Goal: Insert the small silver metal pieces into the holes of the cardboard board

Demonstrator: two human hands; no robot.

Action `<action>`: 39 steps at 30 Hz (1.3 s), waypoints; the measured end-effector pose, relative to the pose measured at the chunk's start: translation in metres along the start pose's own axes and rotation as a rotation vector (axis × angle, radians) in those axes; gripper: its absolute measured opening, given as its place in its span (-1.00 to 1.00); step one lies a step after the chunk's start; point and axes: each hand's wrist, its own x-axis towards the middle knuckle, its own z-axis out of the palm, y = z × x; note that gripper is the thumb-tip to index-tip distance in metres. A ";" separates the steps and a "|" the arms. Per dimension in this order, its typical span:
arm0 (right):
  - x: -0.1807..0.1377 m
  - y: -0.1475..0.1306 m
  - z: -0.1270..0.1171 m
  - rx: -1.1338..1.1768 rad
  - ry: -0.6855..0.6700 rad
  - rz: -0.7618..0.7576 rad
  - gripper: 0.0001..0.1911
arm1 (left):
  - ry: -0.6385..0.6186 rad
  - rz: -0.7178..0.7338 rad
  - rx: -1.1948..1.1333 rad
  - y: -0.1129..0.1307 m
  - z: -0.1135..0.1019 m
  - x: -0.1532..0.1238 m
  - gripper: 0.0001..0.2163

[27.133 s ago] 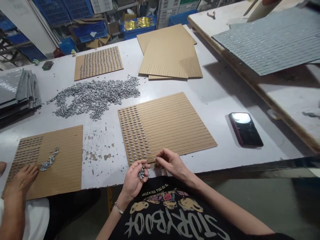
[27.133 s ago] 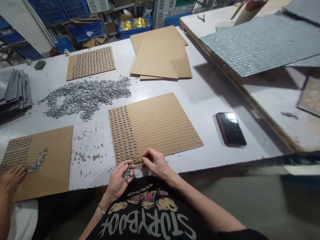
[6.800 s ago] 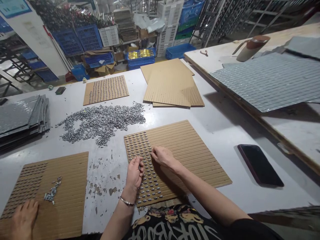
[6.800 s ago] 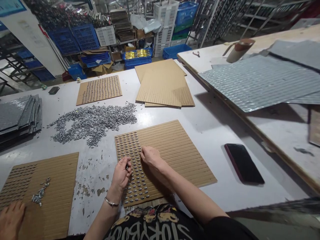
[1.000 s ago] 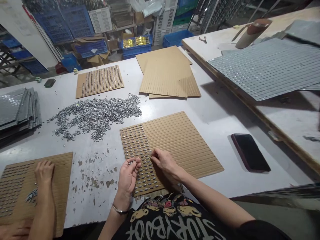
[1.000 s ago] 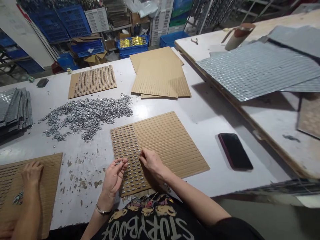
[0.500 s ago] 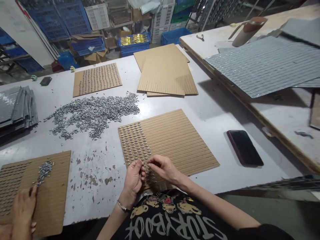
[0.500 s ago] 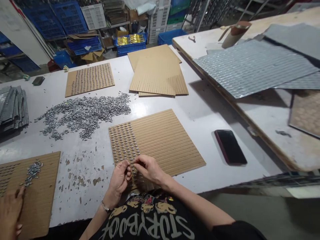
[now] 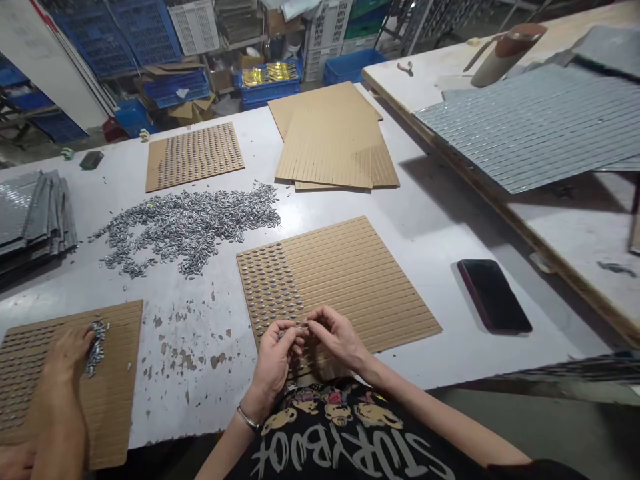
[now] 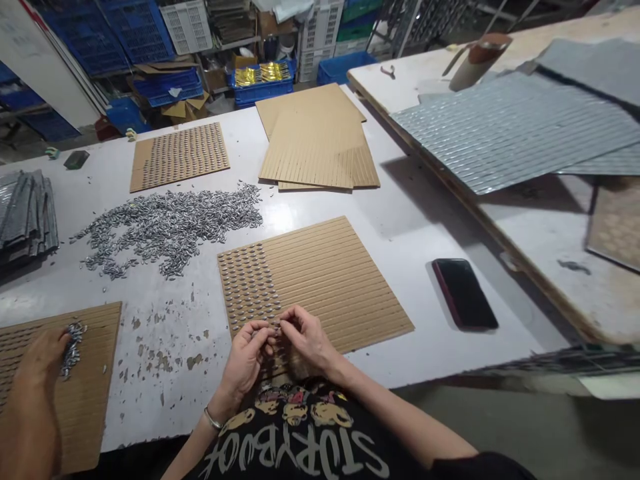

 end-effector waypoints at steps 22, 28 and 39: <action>0.043 0.006 -0.003 -0.879 -0.170 -0.063 -0.86 | 0.108 0.023 -0.065 0.021 -0.018 0.009 -0.64; 0.035 -0.002 -0.007 -0.828 -0.081 -0.084 -0.93 | 0.013 -0.053 -0.185 0.020 -0.014 0.006 -0.67; -0.005 -0.012 0.004 -0.220 -0.072 -0.248 -0.85 | -0.065 -0.098 -0.153 -0.004 0.001 0.005 -0.71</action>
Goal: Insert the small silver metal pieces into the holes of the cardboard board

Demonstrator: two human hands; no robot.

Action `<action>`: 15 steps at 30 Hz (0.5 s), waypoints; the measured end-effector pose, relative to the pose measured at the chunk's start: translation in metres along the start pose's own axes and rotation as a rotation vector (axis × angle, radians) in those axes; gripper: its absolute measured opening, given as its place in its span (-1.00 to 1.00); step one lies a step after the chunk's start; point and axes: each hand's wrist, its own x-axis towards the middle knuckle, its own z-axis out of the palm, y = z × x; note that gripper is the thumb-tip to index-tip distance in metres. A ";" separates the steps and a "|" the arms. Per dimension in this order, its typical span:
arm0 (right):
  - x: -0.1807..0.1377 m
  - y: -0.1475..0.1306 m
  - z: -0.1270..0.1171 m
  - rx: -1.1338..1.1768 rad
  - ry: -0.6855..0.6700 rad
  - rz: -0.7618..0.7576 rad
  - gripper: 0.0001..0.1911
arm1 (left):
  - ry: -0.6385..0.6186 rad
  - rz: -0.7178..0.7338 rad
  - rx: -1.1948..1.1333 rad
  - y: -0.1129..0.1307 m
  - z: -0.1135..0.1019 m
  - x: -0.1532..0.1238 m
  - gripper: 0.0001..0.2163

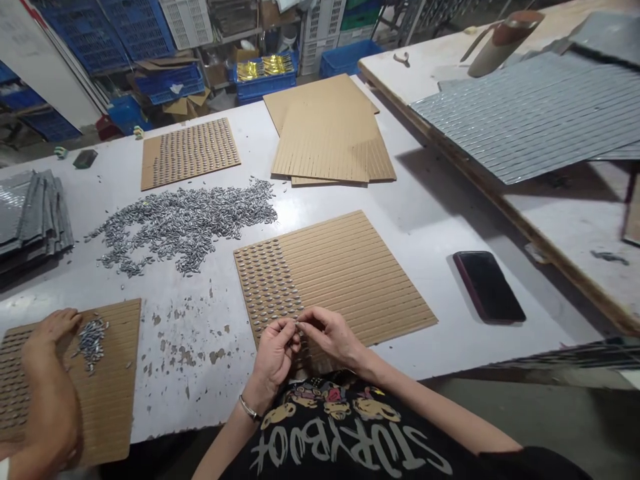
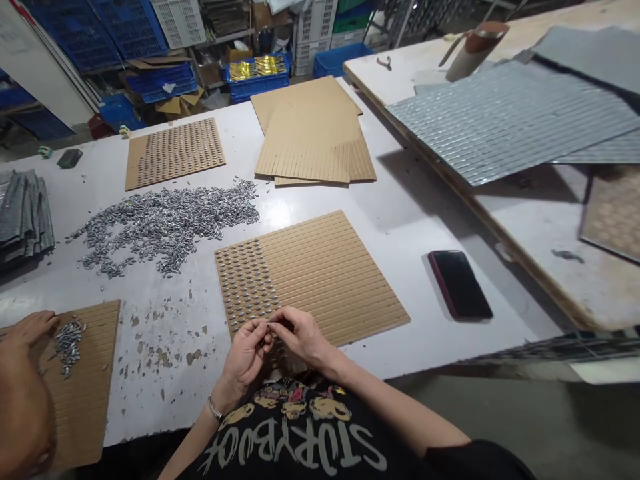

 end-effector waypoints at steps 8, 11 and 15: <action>-0.004 0.024 -0.015 0.045 0.048 0.142 -0.80 | -0.016 -0.112 0.038 -0.001 0.002 -0.008 -0.68; 0.005 0.035 -0.025 -0.098 0.059 0.157 -0.84 | 0.009 -0.029 0.065 0.007 -0.003 -0.011 -0.64; 0.017 0.040 -0.027 -0.260 -0.090 0.014 -0.85 | 0.073 0.063 0.175 0.024 -0.011 -0.011 -0.67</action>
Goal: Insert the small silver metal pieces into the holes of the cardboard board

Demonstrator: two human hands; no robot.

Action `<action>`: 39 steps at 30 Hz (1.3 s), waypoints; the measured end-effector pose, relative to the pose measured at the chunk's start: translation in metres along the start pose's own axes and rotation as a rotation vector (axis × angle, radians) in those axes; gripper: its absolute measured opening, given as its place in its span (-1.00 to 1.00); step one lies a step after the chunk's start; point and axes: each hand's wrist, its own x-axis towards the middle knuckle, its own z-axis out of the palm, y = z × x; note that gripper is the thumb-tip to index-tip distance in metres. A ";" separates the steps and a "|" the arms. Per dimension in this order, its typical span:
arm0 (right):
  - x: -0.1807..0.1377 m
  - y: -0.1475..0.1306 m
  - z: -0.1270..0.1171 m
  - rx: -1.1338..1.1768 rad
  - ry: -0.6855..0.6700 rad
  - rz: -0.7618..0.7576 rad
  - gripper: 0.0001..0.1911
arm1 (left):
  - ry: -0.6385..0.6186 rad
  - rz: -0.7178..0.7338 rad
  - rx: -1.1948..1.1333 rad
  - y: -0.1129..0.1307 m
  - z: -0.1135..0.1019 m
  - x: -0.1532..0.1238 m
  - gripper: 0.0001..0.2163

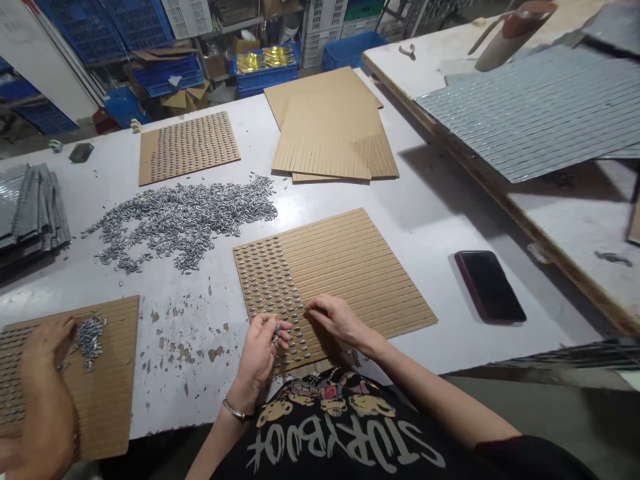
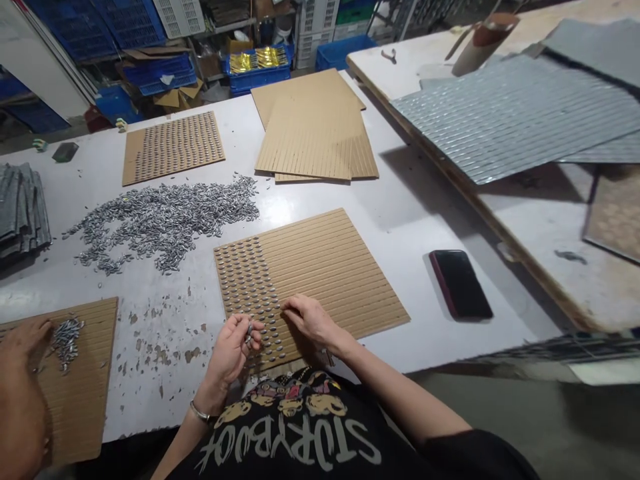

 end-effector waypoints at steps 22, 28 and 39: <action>-0.020 -0.042 0.003 -0.008 -0.048 -0.164 -0.80 | -0.201 -0.075 -0.038 -0.011 0.015 -0.008 -0.62; -0.028 -0.038 0.003 -0.161 -0.130 -0.196 -0.84 | -0.300 -0.107 0.155 -0.016 0.018 -0.008 -0.63; -0.040 -0.019 -0.015 -0.048 -0.144 -0.042 -0.81 | -0.233 -0.108 0.246 -0.010 0.013 -0.011 -0.69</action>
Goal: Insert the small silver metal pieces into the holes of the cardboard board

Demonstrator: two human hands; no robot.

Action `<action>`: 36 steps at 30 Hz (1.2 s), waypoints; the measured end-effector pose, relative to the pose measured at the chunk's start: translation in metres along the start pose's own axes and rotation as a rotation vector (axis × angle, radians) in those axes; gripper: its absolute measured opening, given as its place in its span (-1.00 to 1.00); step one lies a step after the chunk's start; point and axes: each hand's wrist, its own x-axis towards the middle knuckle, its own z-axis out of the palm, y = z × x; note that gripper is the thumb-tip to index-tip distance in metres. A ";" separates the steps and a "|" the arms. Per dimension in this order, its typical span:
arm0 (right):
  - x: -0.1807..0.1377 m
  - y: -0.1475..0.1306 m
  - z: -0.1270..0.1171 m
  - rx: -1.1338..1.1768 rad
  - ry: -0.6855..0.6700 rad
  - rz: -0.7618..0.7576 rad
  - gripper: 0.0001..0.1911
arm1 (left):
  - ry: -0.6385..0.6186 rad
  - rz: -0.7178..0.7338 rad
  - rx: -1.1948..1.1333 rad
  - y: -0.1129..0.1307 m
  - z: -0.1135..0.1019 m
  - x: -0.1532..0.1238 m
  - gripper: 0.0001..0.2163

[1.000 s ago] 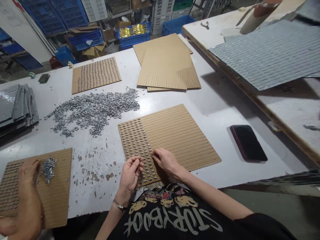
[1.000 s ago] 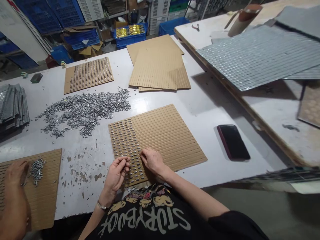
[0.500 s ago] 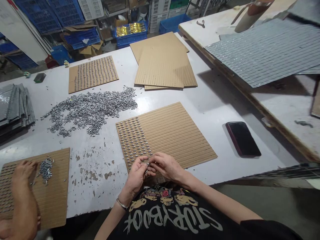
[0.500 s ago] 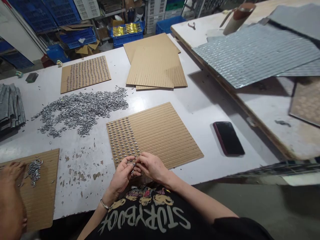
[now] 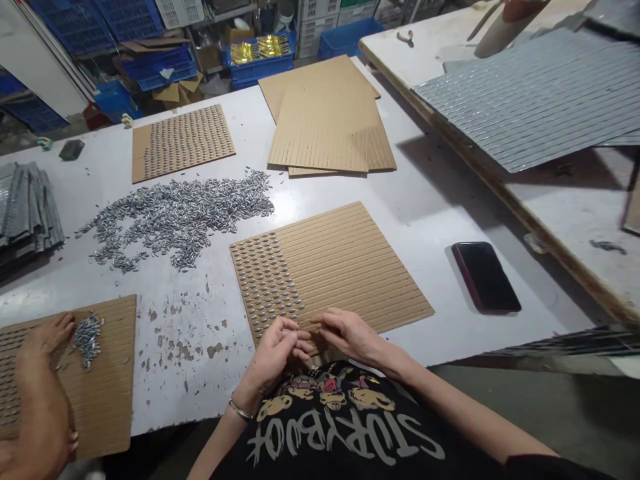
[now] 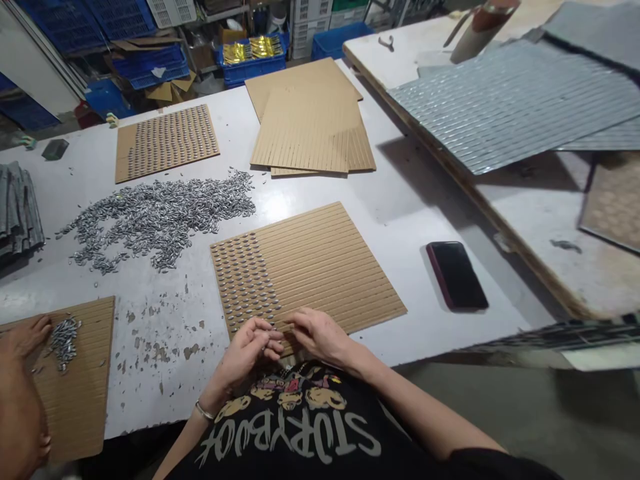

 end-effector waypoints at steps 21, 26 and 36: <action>0.034 0.002 0.042 -0.239 0.154 0.356 -0.70 | 0.227 0.065 -0.276 -0.003 -0.017 0.003 -0.63; 0.033 0.004 0.046 -0.287 0.258 0.367 -0.81 | 0.205 0.056 -0.279 -0.004 -0.014 0.004 -0.65; 0.004 -0.024 0.034 0.326 0.219 0.157 -0.78 | 0.120 0.033 -0.196 -0.017 0.005 0.008 -0.70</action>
